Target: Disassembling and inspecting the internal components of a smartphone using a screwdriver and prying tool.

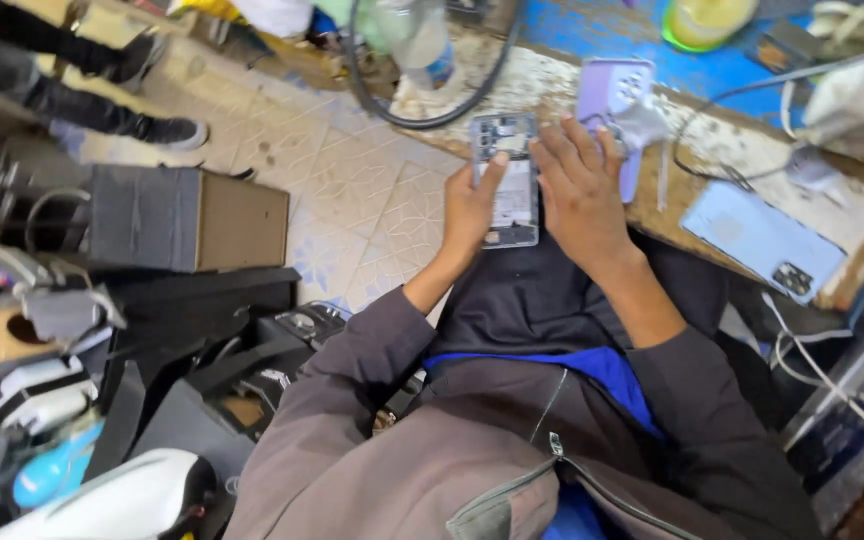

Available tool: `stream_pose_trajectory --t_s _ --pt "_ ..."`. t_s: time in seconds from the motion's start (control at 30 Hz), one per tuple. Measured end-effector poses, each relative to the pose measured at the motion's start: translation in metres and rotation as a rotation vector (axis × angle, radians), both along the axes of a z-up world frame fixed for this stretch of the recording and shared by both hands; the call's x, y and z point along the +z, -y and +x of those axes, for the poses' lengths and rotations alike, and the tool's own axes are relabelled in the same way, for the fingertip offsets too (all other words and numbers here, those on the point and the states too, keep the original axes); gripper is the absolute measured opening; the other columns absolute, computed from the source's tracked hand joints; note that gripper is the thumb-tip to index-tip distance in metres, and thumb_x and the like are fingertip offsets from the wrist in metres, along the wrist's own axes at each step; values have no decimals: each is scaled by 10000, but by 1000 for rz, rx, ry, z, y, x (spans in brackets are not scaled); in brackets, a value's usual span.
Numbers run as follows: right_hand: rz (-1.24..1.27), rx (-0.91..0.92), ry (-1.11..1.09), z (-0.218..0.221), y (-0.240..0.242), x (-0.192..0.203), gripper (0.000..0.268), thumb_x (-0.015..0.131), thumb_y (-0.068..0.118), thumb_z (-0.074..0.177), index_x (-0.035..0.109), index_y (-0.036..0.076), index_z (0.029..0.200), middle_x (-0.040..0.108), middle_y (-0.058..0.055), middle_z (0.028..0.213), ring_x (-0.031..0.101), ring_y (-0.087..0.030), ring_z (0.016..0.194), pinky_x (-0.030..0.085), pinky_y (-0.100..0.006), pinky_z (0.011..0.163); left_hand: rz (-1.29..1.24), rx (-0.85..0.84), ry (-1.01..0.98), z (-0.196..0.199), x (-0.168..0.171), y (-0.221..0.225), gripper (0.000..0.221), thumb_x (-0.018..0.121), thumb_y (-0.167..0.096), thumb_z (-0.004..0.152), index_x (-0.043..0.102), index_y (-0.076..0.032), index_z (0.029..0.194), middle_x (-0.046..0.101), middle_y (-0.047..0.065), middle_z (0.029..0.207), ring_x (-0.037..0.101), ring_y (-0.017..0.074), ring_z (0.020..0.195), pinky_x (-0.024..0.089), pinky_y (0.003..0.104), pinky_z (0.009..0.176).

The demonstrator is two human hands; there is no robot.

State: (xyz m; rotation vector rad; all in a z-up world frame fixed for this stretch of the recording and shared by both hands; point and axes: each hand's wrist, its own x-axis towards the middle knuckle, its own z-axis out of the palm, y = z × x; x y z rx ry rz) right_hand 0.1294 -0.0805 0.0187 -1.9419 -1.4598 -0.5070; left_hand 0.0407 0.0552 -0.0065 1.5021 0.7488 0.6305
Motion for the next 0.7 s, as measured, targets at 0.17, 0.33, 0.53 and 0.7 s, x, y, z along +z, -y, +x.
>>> stream_pose_trajectory --t_s 0.17,0.33,0.53,0.7 --pt "-159 -62 -83 9 -4 -7 433 573 59 1076 531 -67 1489 637 -250 1369 485 -389 1418 191 -520 1167 53 -9 -40 5 -25 -11 428 734 -376 918 538 -142 618 469 -30 514 409 116 541 373 278 558" --pt "-218 -128 -26 12 6 -11 498 747 58 963 598 -49 1427 636 -223 1338 487 -406 1399 206 -543 1158 63 -39 -105 9 29 -4 430 737 -454 875 550 -128 667 516 15 546 504 162 570 426 317 597" --pt "-296 -265 1 22 25 -22 439 767 84 962 658 7 1380 633 -158 1410 455 -374 1469 213 -559 1178 174 -183 -222 17 -4 -9 436 634 -500 907 590 -70 847 565 102 715 554 250 705 412 386 668" --pt "-307 -309 5 29 39 -20 340 714 35 1015 692 -1 1353 657 -169 1414 470 -382 1462 241 -533 1192 236 -259 -253 30 -2 -3 396 568 -462 939 521 -71 899 477 67 744 437 210 674 314 372 619"
